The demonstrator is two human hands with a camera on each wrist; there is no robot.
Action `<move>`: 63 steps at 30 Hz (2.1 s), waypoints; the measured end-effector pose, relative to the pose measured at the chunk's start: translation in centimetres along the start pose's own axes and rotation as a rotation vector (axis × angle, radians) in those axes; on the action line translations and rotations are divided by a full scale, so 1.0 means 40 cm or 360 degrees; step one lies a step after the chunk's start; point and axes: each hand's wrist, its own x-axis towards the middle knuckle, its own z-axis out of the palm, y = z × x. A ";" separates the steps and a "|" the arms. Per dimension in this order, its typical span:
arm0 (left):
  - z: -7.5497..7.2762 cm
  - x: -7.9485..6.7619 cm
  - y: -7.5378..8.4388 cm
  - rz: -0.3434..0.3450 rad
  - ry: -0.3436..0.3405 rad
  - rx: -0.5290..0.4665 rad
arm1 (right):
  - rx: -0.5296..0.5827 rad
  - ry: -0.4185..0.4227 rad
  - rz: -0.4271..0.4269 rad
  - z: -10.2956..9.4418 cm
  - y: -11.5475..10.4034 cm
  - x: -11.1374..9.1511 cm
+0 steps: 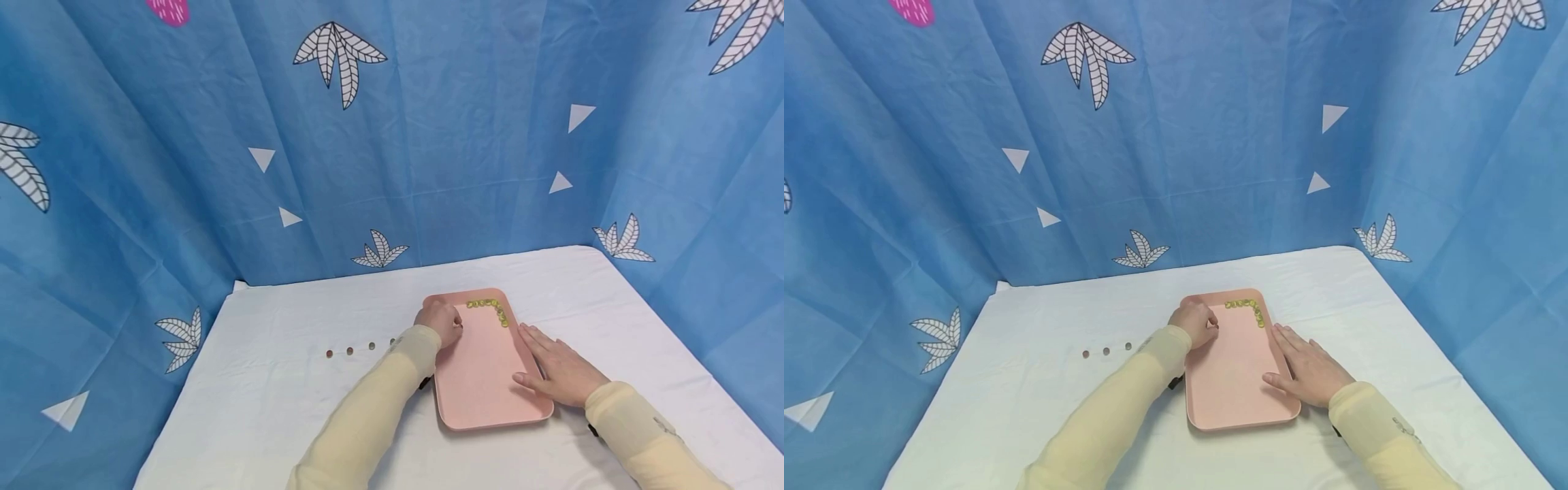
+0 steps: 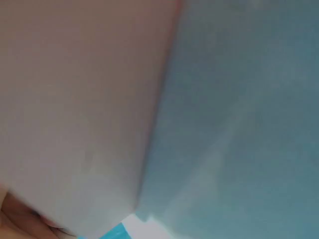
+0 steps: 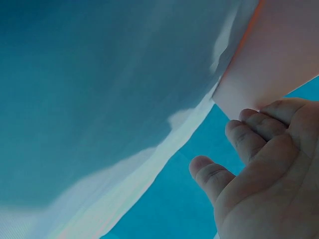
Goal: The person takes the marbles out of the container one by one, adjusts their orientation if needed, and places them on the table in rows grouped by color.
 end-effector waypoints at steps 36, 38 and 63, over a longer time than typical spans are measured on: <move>-0.150 -0.355 -0.399 -0.0091 0.0771 -0.0272 | 0.0015 0.0025 -0.0045 0.000 0.001 0.005; -0.148 -0.372 -0.430 -0.0157 0.0761 -0.0284 | 0.0014 0.0034 -0.0049 0.000 0.001 0.003; -0.081 -0.422 -0.606 -0.0636 0.0428 -0.0257 | 0.0017 0.0005 -0.0034 0.001 -0.001 0.002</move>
